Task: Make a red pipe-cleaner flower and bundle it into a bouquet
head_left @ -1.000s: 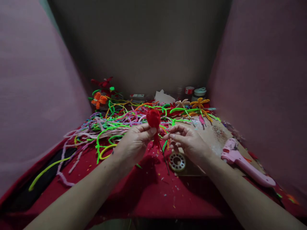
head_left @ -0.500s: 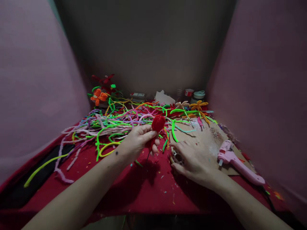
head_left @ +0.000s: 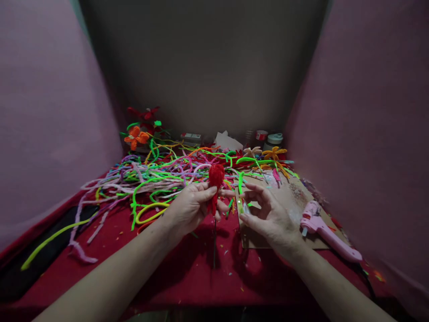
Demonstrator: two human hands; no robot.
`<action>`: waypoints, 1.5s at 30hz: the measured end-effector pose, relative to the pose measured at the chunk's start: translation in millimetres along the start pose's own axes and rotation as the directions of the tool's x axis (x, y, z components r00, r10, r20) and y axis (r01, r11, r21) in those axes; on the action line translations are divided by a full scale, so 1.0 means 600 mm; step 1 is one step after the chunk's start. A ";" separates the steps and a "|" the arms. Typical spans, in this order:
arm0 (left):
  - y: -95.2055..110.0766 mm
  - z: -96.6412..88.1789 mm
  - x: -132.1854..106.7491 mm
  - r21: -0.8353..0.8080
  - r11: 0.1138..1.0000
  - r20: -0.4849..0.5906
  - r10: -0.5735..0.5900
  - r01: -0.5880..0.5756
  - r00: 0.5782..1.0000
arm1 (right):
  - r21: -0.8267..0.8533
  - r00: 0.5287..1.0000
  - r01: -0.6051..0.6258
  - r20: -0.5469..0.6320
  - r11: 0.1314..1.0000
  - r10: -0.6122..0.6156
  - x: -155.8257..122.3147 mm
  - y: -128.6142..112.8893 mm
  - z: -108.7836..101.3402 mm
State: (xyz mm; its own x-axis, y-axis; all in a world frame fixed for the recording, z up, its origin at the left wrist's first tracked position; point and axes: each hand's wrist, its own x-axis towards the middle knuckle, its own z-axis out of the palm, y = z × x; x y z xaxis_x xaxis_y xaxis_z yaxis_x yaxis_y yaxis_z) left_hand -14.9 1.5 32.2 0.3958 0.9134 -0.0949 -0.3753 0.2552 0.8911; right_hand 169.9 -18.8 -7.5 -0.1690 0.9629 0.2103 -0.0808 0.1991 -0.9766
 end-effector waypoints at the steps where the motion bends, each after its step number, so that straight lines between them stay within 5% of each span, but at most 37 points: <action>1: -0.001 0.002 -0.001 -0.005 1.000 0.008 -0.012 0.012 1.000 | -0.011 1.000 0.022 -0.013 1.000 -0.022 0.000 0.000 0.005; 7: -0.006 0.008 -0.004 -0.025 0.998 0.053 -0.060 0.061 0.997 | -0.176 0.995 0.092 -0.023 0.980 -0.098 -0.002 0.000 0.025; 13: -0.013 0.009 -0.002 -0.102 0.992 -0.030 -0.078 0.075 0.996 | -0.316 0.970 0.227 -0.015 0.921 -0.244 -0.005 0.005 0.032; 22: -0.012 0.012 -0.004 -0.125 0.986 -0.017 -0.111 0.108 0.994 | 0.112 0.994 -0.065 0.096 0.992 0.055 -0.012 0.017 0.026; 27: -0.012 0.012 -0.006 -0.134 0.985 -0.003 -0.114 0.112 0.994 | 0.144 0.986 -0.139 0.115 0.980 0.123 -0.014 0.020 0.021; 41: -0.008 0.001 -0.008 -0.115 0.991 0.001 -0.073 0.072 0.997 | 0.200 0.993 -0.108 0.068 0.974 0.097 -0.011 0.012 0.023; 45: -0.005 -0.008 -0.007 -0.029 0.996 0.011 -0.081 0.082 0.997 | 0.136 1.000 -0.004 0.022 0.991 0.001 -0.013 0.013 0.027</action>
State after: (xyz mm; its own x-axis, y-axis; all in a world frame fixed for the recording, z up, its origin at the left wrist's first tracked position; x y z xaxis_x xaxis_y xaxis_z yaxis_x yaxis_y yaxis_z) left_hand -19.5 -1.4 27.7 0.4341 0.8861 -0.1621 -0.3662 0.3380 0.8670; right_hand 154.6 -27.5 -16.3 -0.1908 0.9588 0.2104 -0.2134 0.1687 -0.9623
